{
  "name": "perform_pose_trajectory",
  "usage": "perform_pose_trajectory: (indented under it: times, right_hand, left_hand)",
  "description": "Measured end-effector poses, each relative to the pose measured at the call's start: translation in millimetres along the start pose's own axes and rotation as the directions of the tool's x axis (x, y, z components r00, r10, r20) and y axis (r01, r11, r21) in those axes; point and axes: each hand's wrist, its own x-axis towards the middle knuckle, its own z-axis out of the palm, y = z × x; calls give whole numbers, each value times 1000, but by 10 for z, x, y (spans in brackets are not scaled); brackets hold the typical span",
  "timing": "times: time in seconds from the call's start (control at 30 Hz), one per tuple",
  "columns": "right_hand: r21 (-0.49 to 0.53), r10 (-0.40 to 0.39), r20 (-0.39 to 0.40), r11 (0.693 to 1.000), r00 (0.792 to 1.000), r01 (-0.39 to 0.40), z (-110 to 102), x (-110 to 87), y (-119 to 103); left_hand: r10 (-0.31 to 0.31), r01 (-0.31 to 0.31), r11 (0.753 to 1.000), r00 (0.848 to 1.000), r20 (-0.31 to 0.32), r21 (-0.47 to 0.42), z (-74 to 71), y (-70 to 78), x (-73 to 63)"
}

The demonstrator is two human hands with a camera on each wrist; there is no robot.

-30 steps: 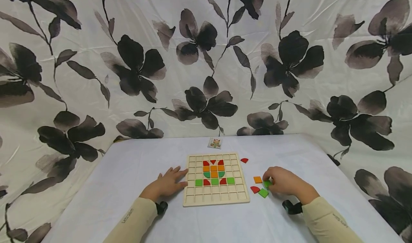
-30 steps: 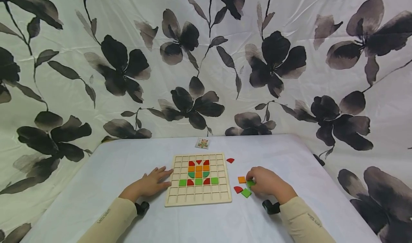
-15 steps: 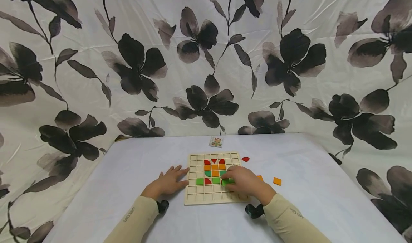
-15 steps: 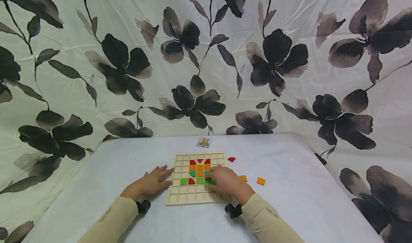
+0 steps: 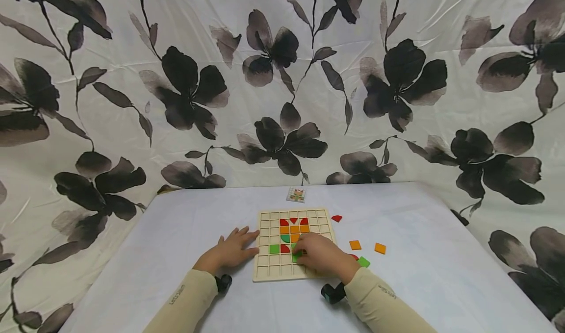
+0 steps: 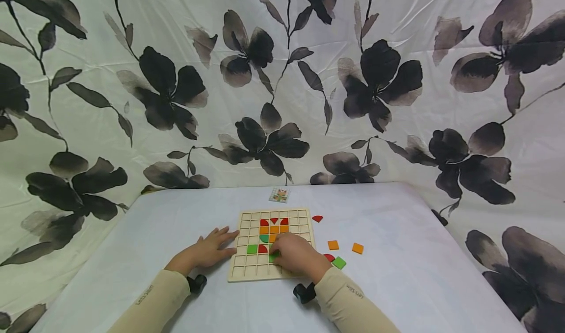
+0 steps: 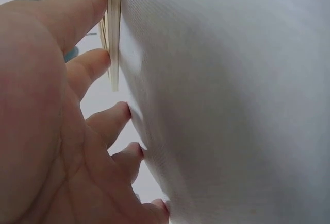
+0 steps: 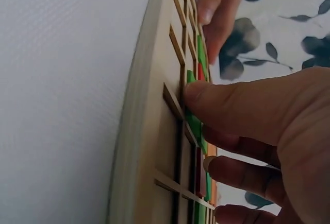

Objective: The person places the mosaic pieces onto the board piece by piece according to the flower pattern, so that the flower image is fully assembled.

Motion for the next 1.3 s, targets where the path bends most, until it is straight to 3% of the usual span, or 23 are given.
perform_pose_trajectory:
  times: [0.2,0.47,0.57,0.67,0.77,0.87,1.07,1.17,1.23,1.3]
  right_hand:
    - [-10,-4,6,1000,1000,4,35,-2,8]
    - [-19,-71,1,997,997,71,-43,-118,96]
    - [2,-21,-7,1000,1000,21,-122,-192,192]
    - [5,100,-29,995,995,-100,-213,-266,326]
    - [-25,245,-45,969,969,-246,-299,-342,476]
    - [-77,369,-50,925,928,-372,-359,-417,612]
    - [-143,569,-47,809,821,-570,-422,-545,739]
    - [-158,633,-58,758,772,-633,-430,-582,734]
    - [-164,653,-50,741,756,-651,-425,-590,726]
    - [-158,653,-40,743,756,-650,-420,-588,712]
  left_hand:
    - [-3,3,1000,1000,-4,4,23,-36,26]
    - [0,0,1000,1000,-9,-11,47,-55,39]
    - [0,0,1000,1000,-11,-10,45,-53,35]
    - [2,-3,1000,1000,-13,-7,28,-47,24]
    - [6,-6,1000,1000,-14,-6,4,-35,11]
    - [13,-13,1000,1000,-14,-7,-11,-31,4]
    - [5,-5,1000,1000,-11,-2,-16,-27,-1]
    - [2,-2,1000,1000,-11,-9,-11,-24,8]
    - [1,-1,1000,1000,-9,-10,2,-25,19]
    - [-3,3,1000,1000,-7,-9,10,-22,26]
